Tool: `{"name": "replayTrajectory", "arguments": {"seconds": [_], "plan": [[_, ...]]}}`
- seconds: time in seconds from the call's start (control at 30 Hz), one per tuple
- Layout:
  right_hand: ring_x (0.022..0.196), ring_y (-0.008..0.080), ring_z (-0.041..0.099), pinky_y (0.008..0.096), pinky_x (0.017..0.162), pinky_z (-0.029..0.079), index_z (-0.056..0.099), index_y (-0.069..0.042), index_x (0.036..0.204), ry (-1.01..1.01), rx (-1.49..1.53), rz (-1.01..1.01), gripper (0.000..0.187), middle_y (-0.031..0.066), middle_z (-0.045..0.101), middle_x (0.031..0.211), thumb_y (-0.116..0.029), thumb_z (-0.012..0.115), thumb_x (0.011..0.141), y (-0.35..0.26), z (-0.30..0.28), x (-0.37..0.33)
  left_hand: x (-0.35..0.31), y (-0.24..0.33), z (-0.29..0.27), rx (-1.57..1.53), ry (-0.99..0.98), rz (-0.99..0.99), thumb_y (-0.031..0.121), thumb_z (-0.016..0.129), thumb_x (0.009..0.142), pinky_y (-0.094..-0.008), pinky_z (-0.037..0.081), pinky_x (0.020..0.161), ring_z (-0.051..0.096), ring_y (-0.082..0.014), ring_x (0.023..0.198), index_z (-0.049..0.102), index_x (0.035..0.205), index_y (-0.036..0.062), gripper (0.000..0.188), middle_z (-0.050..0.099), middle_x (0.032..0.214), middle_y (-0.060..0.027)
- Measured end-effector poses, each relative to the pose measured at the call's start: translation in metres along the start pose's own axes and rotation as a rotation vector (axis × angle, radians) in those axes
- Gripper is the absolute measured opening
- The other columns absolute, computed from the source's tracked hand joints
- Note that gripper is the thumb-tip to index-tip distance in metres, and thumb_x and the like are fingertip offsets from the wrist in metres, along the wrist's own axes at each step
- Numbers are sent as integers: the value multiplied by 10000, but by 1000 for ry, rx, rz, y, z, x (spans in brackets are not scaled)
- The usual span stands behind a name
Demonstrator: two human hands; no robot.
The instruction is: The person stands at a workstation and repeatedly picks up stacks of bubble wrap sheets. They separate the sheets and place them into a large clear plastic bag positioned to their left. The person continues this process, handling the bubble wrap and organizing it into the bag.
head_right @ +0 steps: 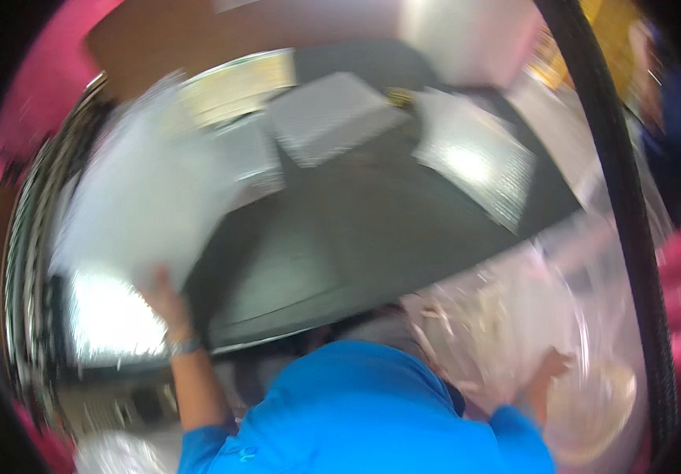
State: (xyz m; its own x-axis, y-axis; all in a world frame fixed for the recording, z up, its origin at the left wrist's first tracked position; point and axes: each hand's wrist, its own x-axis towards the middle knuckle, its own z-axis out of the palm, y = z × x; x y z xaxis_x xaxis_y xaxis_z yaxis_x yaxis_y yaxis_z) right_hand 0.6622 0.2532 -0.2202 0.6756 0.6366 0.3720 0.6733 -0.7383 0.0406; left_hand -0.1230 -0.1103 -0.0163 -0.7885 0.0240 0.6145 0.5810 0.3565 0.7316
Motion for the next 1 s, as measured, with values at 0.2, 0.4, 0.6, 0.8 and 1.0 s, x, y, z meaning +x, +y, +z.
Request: {"name": "replayTrajectory", "arguments": {"seconds": [0.2, 0.4, 0.6, 0.8, 1.0], "plan": [[1036, 202, 468, 328, 824, 390, 318, -90, 1286, -1297, 1605, -967, 730, 100, 467, 1159, -358, 672, 706, -230, -332, -100, 0, 39, -24, -492, -256, -286, 208, 588, 818, -362, 345, 914, 470, -252, 998, 382, 1189, -51, 497, 500, 1072, -164], [1118, 292, 429, 432, 927, 364, 140, -119, 1361, -2181, 1329, -1855, 1055, 127, 365, 1277, -517, 727, 581, -302, -474, -354, -23, 120, -66, -780, -87, -118, 108, 586, 803, -316, 368, 891, 447, -156, 1010, 291, 1220, 5, 521, 470, 1076, -93], [1179, 262, 373, 471, 935, 353, 226, -108, 1322, -3142, 1112, -1470, 910, 115, 369, 1283, -505, 682, 641, -261, -506, -496, -41, 142, -119, -864, 272, -272, 115, 583, 807, -313, 358, 902, 425, -138, 1039, 306, 1196, 14, 488, 452, 1101, -68], [1085, 247, 445, 396, 926, 360, 340, -24, 1242, -2980, 1034, -1542, 554, 107, 442, 1192, -92, 589, 752, -239, -528, -522, -96, 152, -120, -462, 250, -314, 188, 574, 823, -332, 350, 922, 408, -180, 1087, 219, 1247, -20, 590, 411, 1150, -155], [1057, 223, 452, 346, 925, 344, 363, 18, 1205, -2402, 1242, -1772, 517, 121, 453, 1157, 44, 543, 721, -265, -495, -546, -171, 240, -219, -142, 17, -679, 230, 604, 813, -253, 463, 720, 574, -121, 810, 409, 1212, 32, 486, 541, 1080, -119]]}}
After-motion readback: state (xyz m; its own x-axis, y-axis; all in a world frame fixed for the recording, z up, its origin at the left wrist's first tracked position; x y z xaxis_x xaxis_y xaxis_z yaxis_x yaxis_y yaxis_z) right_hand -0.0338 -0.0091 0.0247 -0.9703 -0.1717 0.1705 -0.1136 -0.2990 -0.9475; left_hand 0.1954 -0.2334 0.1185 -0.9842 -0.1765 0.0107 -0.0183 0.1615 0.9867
